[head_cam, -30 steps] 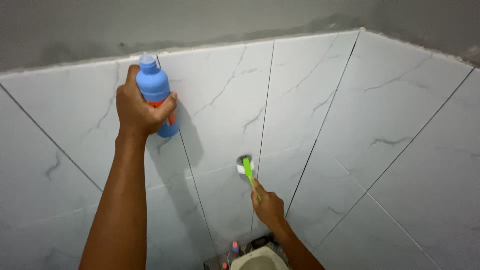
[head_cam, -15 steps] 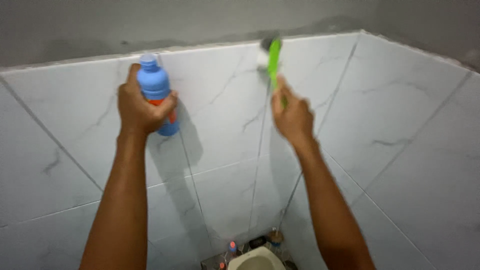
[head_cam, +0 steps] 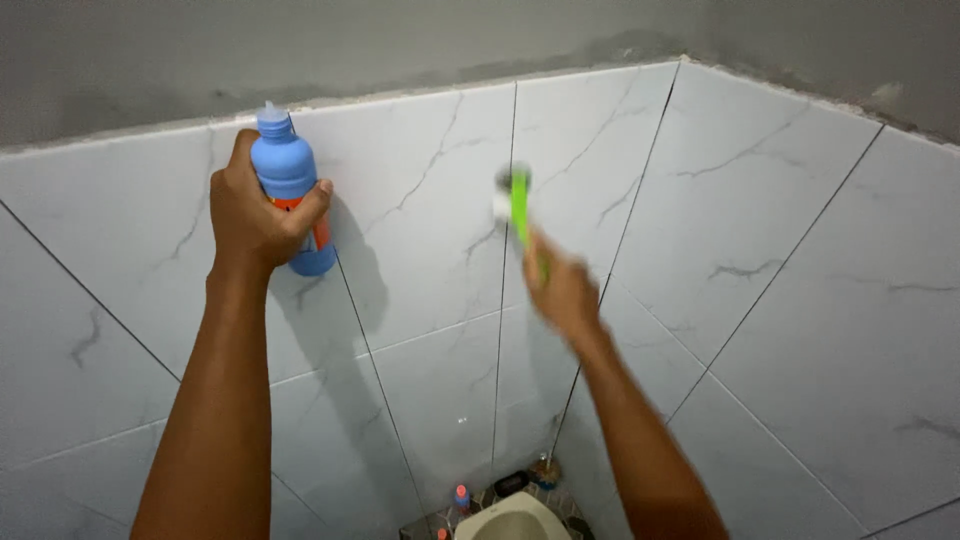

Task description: The person scrubs the upper edge of white marble-patterned bathroom tiles with a green brush while holding a blue cleaning solution bottle. The person repeatedly scrubs the grout line and upper tile surface near the ceiling.

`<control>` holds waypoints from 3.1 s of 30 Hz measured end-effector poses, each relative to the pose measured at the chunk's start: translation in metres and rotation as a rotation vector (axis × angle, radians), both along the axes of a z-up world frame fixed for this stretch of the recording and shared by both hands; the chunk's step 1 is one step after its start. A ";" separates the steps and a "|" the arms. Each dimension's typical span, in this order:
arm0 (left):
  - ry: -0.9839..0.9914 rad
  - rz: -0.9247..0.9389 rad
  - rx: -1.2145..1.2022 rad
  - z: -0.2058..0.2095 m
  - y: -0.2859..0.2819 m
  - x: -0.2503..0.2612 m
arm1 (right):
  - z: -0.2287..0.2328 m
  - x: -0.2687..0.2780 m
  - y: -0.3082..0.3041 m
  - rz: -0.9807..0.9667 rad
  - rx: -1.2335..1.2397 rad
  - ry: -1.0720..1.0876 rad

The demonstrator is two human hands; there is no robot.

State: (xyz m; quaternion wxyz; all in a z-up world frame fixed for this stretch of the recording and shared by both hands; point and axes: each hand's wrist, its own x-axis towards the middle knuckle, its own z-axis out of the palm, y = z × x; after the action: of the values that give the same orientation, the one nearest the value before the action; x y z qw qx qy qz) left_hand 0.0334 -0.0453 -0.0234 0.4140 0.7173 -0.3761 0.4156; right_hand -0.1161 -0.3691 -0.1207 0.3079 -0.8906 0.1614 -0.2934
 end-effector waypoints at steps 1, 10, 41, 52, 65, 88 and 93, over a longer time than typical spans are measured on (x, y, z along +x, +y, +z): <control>-0.005 -0.001 0.001 0.000 0.000 -0.001 | 0.028 0.007 -0.003 -0.001 0.001 -0.005; 0.005 0.043 -0.029 -0.003 -0.003 -0.001 | 0.056 -0.005 0.025 -0.062 -0.188 -0.050; 0.104 -0.026 -0.005 0.007 0.000 -0.014 | -0.102 -0.016 0.054 0.065 -0.214 0.338; 0.135 0.014 0.012 0.007 -0.001 -0.008 | 0.083 0.012 0.046 0.073 -0.303 -0.285; 0.105 0.095 0.028 0.008 -0.004 -0.005 | -0.109 -0.003 0.053 0.056 -0.298 0.197; 0.097 -0.007 -0.099 -0.002 -0.005 -0.004 | -0.083 0.002 0.103 0.097 -0.258 0.261; 0.145 -0.001 -0.060 0.001 -0.001 -0.014 | 0.079 0.035 0.098 0.020 -0.327 -0.216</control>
State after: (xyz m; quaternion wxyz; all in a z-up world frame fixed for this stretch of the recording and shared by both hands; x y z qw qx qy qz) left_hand 0.0196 -0.0461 -0.0228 0.4616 0.7325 -0.3327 0.3737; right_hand -0.0815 -0.2712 -0.0413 0.1774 -0.8936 0.0688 -0.4065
